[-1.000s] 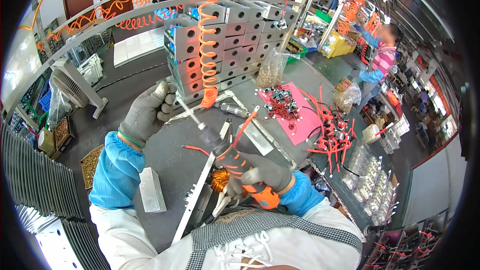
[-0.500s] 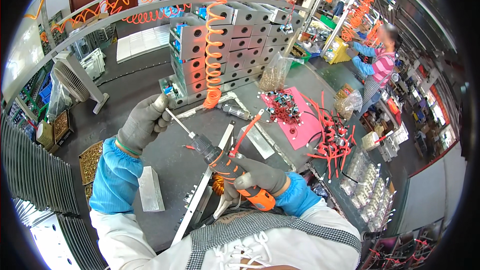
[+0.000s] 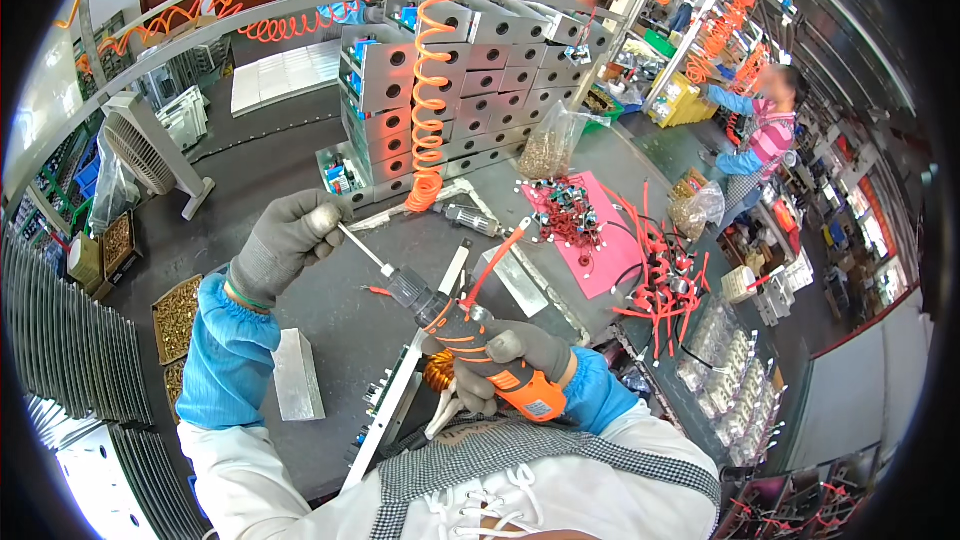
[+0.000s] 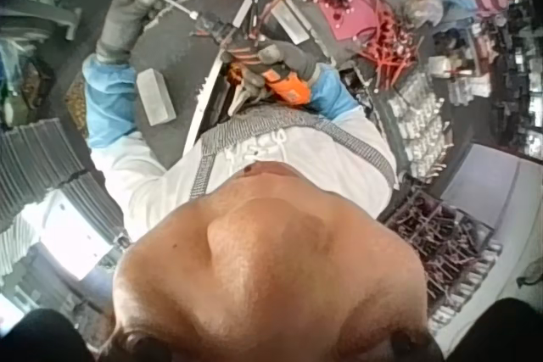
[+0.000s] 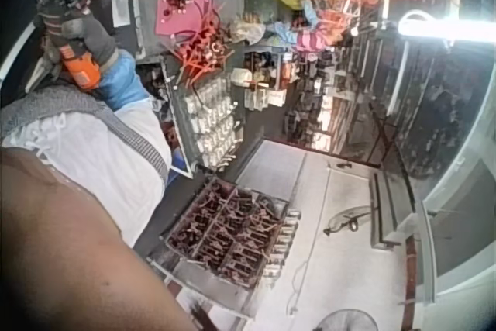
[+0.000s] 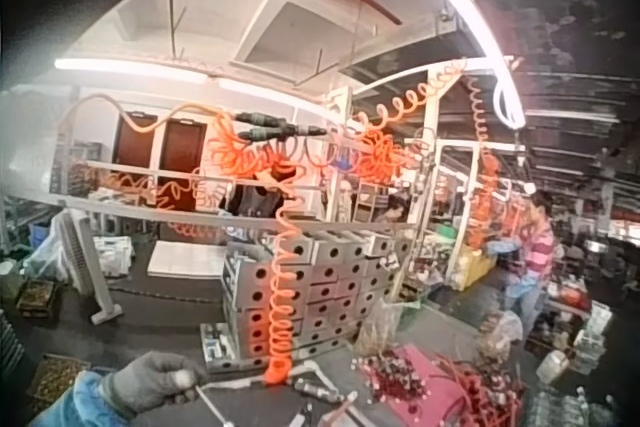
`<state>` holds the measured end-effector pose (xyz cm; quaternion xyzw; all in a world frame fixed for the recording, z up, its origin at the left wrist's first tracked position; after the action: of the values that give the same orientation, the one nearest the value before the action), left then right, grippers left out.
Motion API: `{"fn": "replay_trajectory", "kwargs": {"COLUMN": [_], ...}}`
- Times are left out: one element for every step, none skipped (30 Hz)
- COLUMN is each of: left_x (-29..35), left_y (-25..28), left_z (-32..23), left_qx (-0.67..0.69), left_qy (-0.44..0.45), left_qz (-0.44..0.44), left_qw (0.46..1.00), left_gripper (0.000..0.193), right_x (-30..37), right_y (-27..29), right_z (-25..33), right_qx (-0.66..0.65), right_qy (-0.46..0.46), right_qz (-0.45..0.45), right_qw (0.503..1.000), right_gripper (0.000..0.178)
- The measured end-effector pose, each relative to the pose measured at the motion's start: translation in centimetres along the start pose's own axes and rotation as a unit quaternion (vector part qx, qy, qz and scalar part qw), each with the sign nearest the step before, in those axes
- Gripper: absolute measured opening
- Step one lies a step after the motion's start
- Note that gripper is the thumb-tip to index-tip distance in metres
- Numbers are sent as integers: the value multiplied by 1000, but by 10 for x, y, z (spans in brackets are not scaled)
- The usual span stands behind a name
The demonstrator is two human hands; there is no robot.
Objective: The person assembles an electronic device by securing a circuit board to a metal chassis using a power screwdriver. They then attach a copper coil assembly to the chassis, tightening screws to secure the components in place.
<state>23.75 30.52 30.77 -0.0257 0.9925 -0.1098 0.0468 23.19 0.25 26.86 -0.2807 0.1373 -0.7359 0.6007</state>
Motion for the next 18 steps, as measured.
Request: {"fn": "replay_trajectory", "kwargs": {"left_x": [2,3,3,3,3,2,4,5,7,9,9,9,10,11,11,10,12,17], "left_y": [1,3,4,4,2,-2,-2,-1,0,1,-1,-4,-4,-5,-6,-8,-12,-17], "left_z": [-2,-2,-2,0,1,3,5,8,13,17,18,19,20,22,22,21,16,9], "left_qx": [-20,-14,-8,1,10,20,23,35,48,60,71,83,94,101,109,112,108,104], "left_qy": [-5,1,7,13,10,7,5,1,-3,-8,0,9,17,14,11,7,0,-7], "left_qz": [9,12,15,21,22,22,15,5,-5,-15,-18,-22,-26,-21,-12,-5,4,14], "left_qw": [1000,1000,1000,1000,1000,1000,1000,999,999,998,997,996,995,995,994,994,994,994], "left_gripper": [46,46,47,47,46,44,43,42,42,41,41,40,40,42,44,46,48,51], "right_x": [2,2,2,4,5,5,3,1,0,-1,1,2,3,4,6,7,8,8], "right_y": [-1,-2,-2,-3,-3,-4,-4,-2,-1,1,0,0,0,0,-2,-1,0,1], "right_z": [-1,-3,-6,-8,-9,-10,-12,-14,-17,-18,-18,-17,-17,-16,-15,-13,-13,-13], "right_qx": [-5,-31,-57,-82,-86,-89,-95,-90,-85,-79,-64,-48,-32,-23,-14,-5,2,9], "right_qy": [-4,-1,2,4,10,16,21,18,15,12,10,8,6,7,9,14,16,19], "right_qz": [-5,14,34,49,51,52,62,55,47,39,34,28,23,22,17,17,7,-4], "right_qw": [1000,999,998,995,995,995,993,994,995,996,997,998,999,999,1000,1000,1000,1000], "right_gripper": [73,74,74,75,75,76,76,77,77,78,78,78,78,78,77,76,76,76]}}
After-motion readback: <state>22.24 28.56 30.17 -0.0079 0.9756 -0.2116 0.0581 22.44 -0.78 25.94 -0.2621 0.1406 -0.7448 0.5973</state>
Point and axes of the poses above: each hand's wrist, its own x-axis away from the middle knuckle, its own y-axis out of the back of the hand, z = x × y, the point moved 5 cm from there along -x, towards the middle knuckle, and after that the axes turned 13 degrees about x, right-handed, at the moved point
